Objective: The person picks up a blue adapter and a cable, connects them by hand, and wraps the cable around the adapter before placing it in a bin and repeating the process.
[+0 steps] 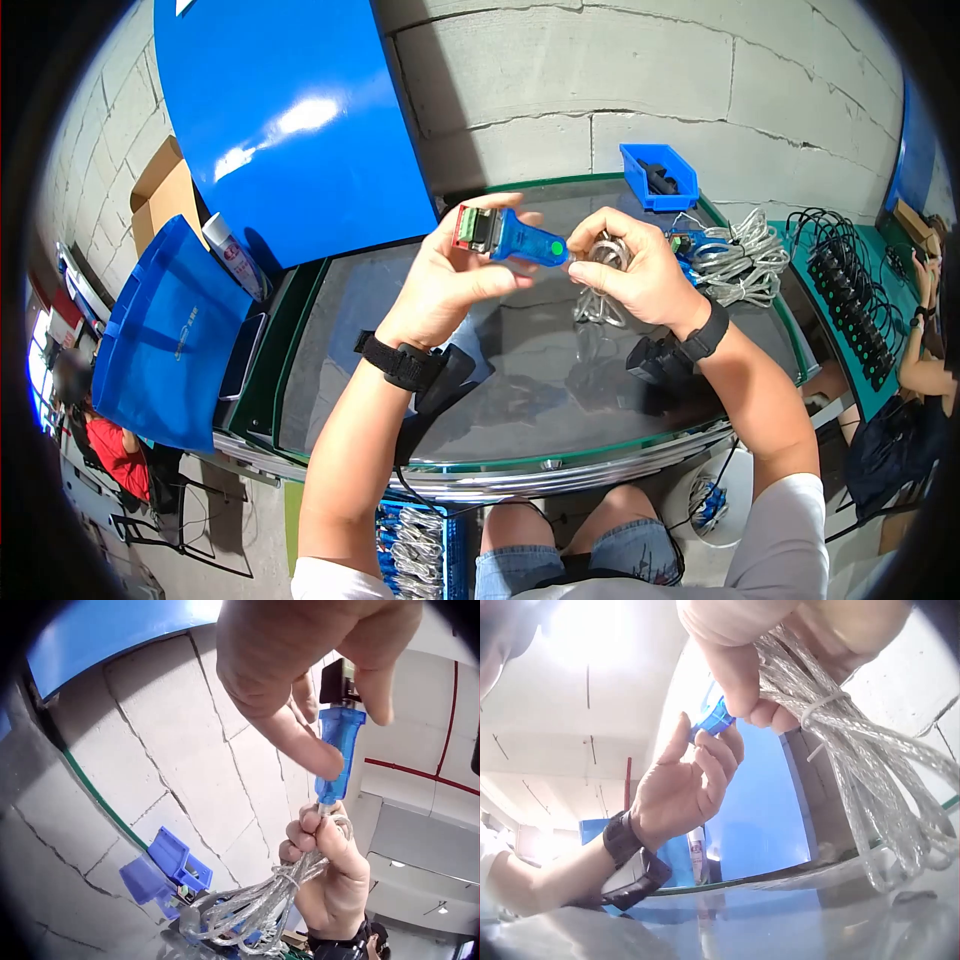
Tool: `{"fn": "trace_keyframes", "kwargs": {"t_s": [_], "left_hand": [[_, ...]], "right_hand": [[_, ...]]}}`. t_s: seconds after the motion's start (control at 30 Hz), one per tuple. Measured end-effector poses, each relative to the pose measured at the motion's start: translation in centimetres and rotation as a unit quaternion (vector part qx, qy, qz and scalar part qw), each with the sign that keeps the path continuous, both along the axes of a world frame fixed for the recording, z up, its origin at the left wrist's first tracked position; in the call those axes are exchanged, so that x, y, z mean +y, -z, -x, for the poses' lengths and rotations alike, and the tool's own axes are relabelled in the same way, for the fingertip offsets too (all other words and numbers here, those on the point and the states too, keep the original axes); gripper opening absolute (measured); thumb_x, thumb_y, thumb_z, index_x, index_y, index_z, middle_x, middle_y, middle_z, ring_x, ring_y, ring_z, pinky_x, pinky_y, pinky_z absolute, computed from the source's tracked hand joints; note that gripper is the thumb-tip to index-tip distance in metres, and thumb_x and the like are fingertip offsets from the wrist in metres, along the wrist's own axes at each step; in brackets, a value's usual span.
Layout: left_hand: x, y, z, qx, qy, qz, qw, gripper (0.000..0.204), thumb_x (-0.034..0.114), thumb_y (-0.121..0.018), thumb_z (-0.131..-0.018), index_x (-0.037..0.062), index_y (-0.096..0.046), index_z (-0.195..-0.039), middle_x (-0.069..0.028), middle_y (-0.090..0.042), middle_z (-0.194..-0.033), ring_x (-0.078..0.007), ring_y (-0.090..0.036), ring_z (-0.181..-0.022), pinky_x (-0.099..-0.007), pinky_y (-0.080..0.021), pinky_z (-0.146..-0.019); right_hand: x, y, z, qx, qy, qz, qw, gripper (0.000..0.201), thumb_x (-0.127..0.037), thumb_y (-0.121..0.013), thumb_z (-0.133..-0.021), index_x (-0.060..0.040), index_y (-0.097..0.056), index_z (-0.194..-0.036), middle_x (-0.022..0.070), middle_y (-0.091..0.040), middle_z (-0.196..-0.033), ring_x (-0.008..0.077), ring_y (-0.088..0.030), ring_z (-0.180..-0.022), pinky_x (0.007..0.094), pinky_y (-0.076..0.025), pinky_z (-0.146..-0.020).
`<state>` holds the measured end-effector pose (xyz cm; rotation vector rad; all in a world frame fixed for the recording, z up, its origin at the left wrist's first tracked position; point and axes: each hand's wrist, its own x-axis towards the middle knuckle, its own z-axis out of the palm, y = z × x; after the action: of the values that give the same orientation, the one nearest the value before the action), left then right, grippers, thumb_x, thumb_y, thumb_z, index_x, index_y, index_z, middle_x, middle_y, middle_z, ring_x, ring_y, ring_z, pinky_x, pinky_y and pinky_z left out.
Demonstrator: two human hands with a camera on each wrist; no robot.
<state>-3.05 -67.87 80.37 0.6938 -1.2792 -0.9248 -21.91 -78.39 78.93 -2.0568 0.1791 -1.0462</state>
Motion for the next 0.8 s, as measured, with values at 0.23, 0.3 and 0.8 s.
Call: {"fn": "trace_keyframes", "kwargs": {"t_s": [0.23, 0.3, 0.8], "left_hand": [[-0.4, 0.6, -0.8, -0.047, -0.026, -0.02, 0.998, 0.037, 0.021, -0.072, -0.079, 0.0019, -0.056, -0.107, -0.0116, -0.062, -0.105, -0.0209, -0.062, -0.097, -0.0355, -0.053, -0.084], [-0.7, 0.8, -0.9, -0.003, -0.044, -0.016, 0.999, 0.031, 0.025, -0.061, -0.089, 0.0018, -0.055, -0.108, -0.009, -0.063, -0.099, -0.0204, -0.063, -0.094, -0.0354, -0.053, -0.084], [-0.6, 0.8, -1.3, 0.087, 0.039, -0.048, 0.994, 0.039, 0.026, -0.056, -0.091, 0.0043, -0.044, -0.121, -0.0178, -0.059, -0.109, -0.0257, -0.062, -0.097, -0.0372, -0.055, -0.081]], "right_hand": [[0.3, -0.2, -0.3, 0.014, -0.075, 0.0, 0.997, 0.047, -0.001, -0.07, -0.078, -0.0028, -0.047, -0.119, 0.0019, -0.058, -0.098, 0.0099, -0.057, -0.092, 0.0262, -0.047, -0.084], [-0.1, 0.2, -0.4, 0.029, -0.077, -0.04, 0.996, 0.049, -0.001, -0.069, -0.078, -0.0028, -0.045, -0.121, 0.0031, -0.057, -0.101, 0.0108, -0.057, -0.095, 0.0274, -0.047, -0.087], [-0.7, 0.6, -0.6, 0.004, -0.132, -0.18, 0.975, 0.052, -0.004, -0.072, -0.077, -0.0016, -0.046, -0.122, 0.002, -0.057, -0.101, 0.0094, -0.056, -0.093, 0.0259, -0.048, -0.082]]}}
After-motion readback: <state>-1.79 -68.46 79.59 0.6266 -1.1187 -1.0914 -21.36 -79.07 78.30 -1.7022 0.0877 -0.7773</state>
